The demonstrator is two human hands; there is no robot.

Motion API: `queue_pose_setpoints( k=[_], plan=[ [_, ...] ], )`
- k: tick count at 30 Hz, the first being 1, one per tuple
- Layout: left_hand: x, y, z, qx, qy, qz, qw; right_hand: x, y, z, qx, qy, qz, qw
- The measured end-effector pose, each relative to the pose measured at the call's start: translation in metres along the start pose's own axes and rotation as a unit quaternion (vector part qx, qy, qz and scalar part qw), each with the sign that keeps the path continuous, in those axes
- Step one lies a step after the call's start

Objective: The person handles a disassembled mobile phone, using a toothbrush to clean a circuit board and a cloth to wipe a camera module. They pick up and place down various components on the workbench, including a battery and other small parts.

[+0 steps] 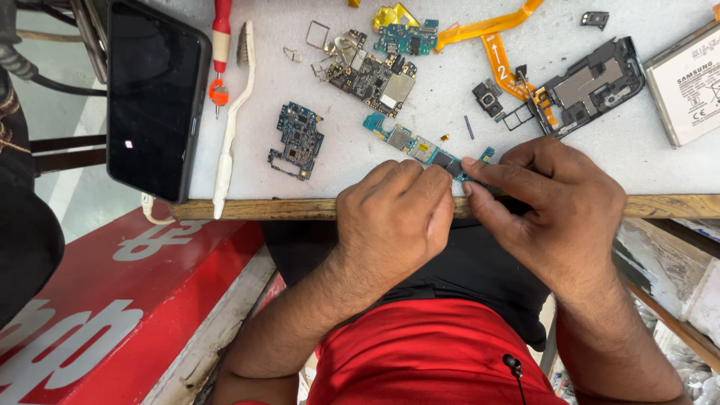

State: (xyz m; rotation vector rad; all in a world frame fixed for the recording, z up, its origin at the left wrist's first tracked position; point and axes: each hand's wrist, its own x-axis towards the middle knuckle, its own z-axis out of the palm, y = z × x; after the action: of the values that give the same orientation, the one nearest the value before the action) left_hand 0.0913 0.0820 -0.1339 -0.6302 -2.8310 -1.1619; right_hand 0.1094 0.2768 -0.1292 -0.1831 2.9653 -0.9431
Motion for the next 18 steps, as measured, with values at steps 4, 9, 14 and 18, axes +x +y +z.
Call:
queue_pose_setpoints(
  k=[4, 9, 14, 18],
  plan=[
    [-0.0006, -0.0004, 0.0001, -0.003, 0.002, 0.000, 1.000, 0.0008, 0.0008, 0.0010, 0.026, 0.000, -0.006, 1.000],
    [0.0000, -0.0016, 0.0006, 0.000, -0.002, 0.003, 1.000, -0.0011, -0.0003, 0.0008, 0.015, 0.004, 0.002, 1.000],
    [-0.0006, -0.0014, 0.0001, -0.004, 0.002, 0.006, 1.000, -0.0009, 0.0010, 0.0004, 0.024, 0.001, -0.008, 1.000],
    [-0.0004, -0.0024, -0.0005, -0.007, -0.008, 0.003, 1.000, -0.0018, 0.0014, 0.0005, 0.018, 0.003, -0.007, 1.000]
  ],
)
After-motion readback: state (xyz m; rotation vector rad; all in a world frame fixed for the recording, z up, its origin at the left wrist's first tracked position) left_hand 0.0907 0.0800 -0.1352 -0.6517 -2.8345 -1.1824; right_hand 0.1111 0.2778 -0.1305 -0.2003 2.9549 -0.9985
